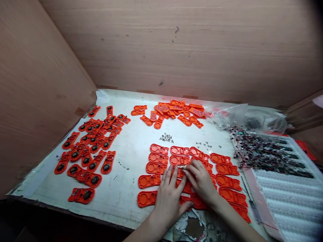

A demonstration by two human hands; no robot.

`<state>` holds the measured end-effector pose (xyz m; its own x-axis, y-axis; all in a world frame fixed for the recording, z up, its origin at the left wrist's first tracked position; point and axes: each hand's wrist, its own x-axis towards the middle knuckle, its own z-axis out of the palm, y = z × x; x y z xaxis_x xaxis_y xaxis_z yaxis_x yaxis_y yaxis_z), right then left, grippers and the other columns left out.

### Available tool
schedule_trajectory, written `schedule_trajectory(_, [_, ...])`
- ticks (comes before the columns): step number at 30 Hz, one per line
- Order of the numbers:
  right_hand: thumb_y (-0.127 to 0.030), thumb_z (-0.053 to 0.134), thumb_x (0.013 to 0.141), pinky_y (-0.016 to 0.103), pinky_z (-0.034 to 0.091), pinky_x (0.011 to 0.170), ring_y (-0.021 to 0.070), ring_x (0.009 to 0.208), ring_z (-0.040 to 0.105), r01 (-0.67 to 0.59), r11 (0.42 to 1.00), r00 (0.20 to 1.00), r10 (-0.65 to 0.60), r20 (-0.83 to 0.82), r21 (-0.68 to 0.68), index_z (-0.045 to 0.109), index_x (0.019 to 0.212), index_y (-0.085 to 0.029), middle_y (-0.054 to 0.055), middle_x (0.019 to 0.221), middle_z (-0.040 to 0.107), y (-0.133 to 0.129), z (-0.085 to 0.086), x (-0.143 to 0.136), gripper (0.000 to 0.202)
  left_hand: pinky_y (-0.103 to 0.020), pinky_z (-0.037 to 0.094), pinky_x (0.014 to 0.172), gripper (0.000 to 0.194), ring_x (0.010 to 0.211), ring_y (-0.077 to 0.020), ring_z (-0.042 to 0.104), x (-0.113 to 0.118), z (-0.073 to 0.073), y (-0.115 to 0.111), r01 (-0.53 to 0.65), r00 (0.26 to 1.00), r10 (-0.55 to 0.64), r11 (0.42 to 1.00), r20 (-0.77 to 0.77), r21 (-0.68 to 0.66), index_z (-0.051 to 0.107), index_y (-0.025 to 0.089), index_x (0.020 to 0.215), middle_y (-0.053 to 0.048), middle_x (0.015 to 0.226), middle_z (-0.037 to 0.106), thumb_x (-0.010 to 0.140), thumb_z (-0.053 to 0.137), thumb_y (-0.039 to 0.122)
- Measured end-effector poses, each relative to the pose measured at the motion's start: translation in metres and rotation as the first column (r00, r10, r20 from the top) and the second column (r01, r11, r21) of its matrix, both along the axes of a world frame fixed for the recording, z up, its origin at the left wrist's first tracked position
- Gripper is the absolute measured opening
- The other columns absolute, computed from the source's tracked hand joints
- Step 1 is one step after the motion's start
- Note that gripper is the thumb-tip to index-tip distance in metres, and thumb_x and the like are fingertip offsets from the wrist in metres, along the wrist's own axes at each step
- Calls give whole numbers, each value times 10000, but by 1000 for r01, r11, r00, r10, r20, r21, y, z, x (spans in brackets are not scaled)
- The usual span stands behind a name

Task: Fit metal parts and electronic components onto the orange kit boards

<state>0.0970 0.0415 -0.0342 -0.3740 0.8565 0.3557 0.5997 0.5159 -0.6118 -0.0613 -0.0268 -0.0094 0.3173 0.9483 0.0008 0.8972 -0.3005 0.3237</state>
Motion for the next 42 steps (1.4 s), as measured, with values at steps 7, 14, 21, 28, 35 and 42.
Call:
schedule_trajectory(7, [-188,497,865,465,340,871,292,1070,415,-26,937,964,-68,255,348,616,1127,-263,102,1210,525,-12,6,16,297,-564,305,1067,806,1386,-360,183,1,3,1,15,1000,-15,1000,1,-4,338,252,1415,-124,1504,259,733,648,549])
schedule_trajectory(14, [-200,497,862,483,307,881,301,1097,418,36,958,948,-123,294,285,619,1118,-261,96,1155,584,-19,-5,-1,290,-557,306,1072,785,1387,-356,182,1,5,2,15,1000,-15,1000,2,-12,336,252,1416,-110,1511,248,752,623,555])
schedule_trajectory(21, [-227,439,914,385,432,802,225,953,507,20,1000,999,-20,50,-3,590,1097,-210,88,1015,578,26,26,20,238,-580,302,1056,729,1383,-364,192,2,11,2,8,1000,-8,1000,-21,-24,372,278,1394,-114,1494,287,762,619,546])
schedule_trajectory(28, [-214,556,852,279,455,678,146,737,559,-77,996,997,78,17,-43,614,804,-140,30,767,590,124,31,-25,105,-576,219,1093,810,1376,-376,205,9,29,33,44,999,-46,998,-26,-41,354,199,1411,-156,1493,271,767,503,668])
schedule_trajectory(35, [-178,437,899,271,458,660,124,698,543,-82,997,997,82,-2,-14,520,704,-149,18,741,526,129,22,-45,214,-528,358,1034,597,1278,-331,395,-1,36,52,-49,992,46,999,116,23,454,179,1327,-158,1347,468,843,516,524])
schedule_trajectory(42, [-175,424,914,275,484,635,156,734,545,-261,965,957,260,-127,10,501,816,-204,42,813,529,51,70,-19,128,-337,509,829,292,894,-193,625,-13,61,78,-168,367,404,915,838,-368,636,136,1006,-91,959,654,847,587,376])
